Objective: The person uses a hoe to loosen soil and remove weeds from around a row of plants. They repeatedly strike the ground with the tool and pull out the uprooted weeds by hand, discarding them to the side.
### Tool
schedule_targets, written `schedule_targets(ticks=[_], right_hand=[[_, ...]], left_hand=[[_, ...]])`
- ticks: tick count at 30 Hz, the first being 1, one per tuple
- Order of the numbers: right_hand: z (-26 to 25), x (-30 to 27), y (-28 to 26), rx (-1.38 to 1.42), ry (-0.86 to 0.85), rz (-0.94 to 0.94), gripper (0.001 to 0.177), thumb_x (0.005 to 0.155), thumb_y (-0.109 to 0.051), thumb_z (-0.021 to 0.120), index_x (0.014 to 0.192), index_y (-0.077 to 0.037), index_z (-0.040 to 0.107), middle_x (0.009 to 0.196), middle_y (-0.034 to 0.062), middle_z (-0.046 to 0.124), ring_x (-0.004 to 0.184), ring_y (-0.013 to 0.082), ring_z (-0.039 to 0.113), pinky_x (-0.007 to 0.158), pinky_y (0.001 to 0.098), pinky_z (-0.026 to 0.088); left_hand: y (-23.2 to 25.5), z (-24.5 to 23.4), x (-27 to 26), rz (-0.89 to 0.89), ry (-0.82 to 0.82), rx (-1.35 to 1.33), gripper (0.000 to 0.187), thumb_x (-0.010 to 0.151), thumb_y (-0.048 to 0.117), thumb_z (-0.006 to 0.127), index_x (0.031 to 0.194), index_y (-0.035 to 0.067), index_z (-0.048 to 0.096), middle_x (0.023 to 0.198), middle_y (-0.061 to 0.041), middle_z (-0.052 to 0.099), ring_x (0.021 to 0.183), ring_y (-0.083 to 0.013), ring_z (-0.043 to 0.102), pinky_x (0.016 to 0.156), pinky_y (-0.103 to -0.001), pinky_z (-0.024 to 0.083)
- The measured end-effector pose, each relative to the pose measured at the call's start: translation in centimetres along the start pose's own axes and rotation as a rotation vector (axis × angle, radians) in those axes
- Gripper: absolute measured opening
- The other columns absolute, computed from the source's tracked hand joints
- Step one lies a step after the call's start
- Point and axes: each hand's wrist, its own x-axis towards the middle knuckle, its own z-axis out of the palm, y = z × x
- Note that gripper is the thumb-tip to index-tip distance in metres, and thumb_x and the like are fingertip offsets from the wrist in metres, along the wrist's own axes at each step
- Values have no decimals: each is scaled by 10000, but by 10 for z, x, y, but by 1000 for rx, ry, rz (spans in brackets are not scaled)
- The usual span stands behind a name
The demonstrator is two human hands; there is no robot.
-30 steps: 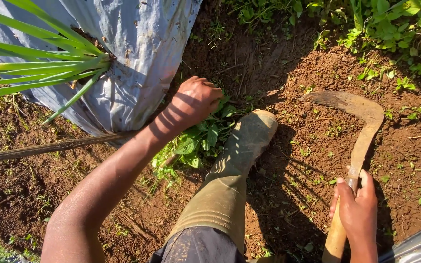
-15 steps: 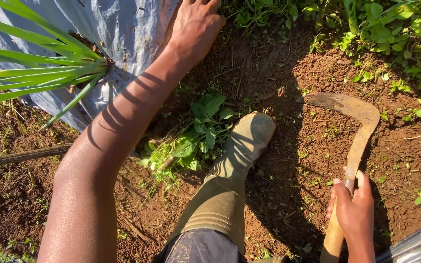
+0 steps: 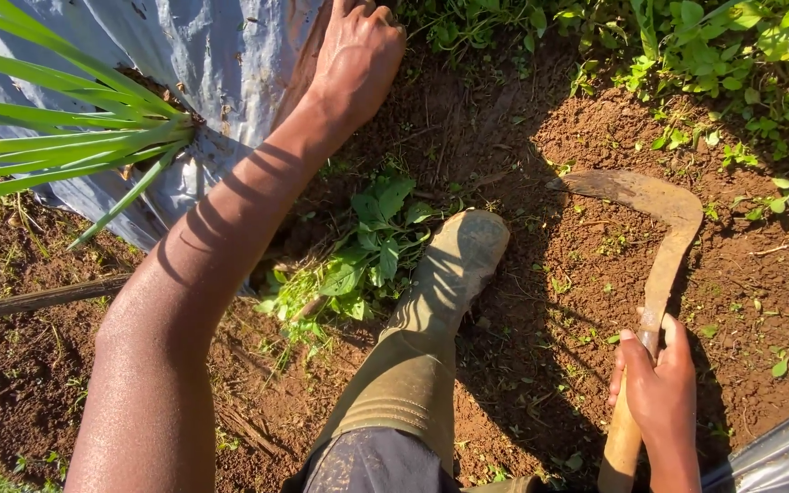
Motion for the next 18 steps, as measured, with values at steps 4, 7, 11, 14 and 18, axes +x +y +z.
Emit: schedule_targets(ticks=[4, 7, 11, 14, 18], right_hand=[[0, 0, -1, 23, -3, 26, 648, 1074, -145, 503, 1660, -72, 236, 786, 188, 521, 481, 281, 443, 461, 458, 427], [-1, -1, -2, 23, -8, 25, 528, 1077, -149, 498, 1573, -58, 342, 750, 170, 501, 462, 281, 433, 462, 457, 416], [-2, -1, 0, 7, -14, 15, 420, 1087, -146, 504, 1483, -47, 404, 773, 170, 531, 474, 277, 454, 473, 454, 431], [-12, 2, 3, -21, -19, 4, 367, 1083, -103, 524, 1443, -51, 479, 785, 188, 549, 488, 290, 476, 464, 459, 452], [-47, -3, 20, 48, 104, -210, 424, 1060, 105, 511, 1482, 73, 493, 898, 267, 565, 489, 290, 458, 416, 440, 434]], left_hand=[[25, 4, -15, 24, -150, -108, 238, 838, -29, 646, 760, 190, 596, 771, -23, 564, 876, -277, 563, 990, -508, 332], [67, -20, -35, 45, -67, -511, 177, 861, -16, 654, 818, 155, 647, 814, -15, 618, 875, -244, 542, 873, -441, 322], [113, -32, -69, -49, -210, -450, 182, 989, 157, 667, 811, 120, 662, 784, -32, 588, 783, -246, 526, 816, -429, 372], [123, -29, -102, -71, -188, -370, 228, 977, 117, 586, 755, 130, 632, 813, -42, 563, 789, -255, 526, 788, -428, 401], [134, -52, -136, -134, -246, -397, 267, 997, 293, 629, 1137, 95, 742, 1197, -77, 673, 1058, -295, 617, 925, -490, 495]])
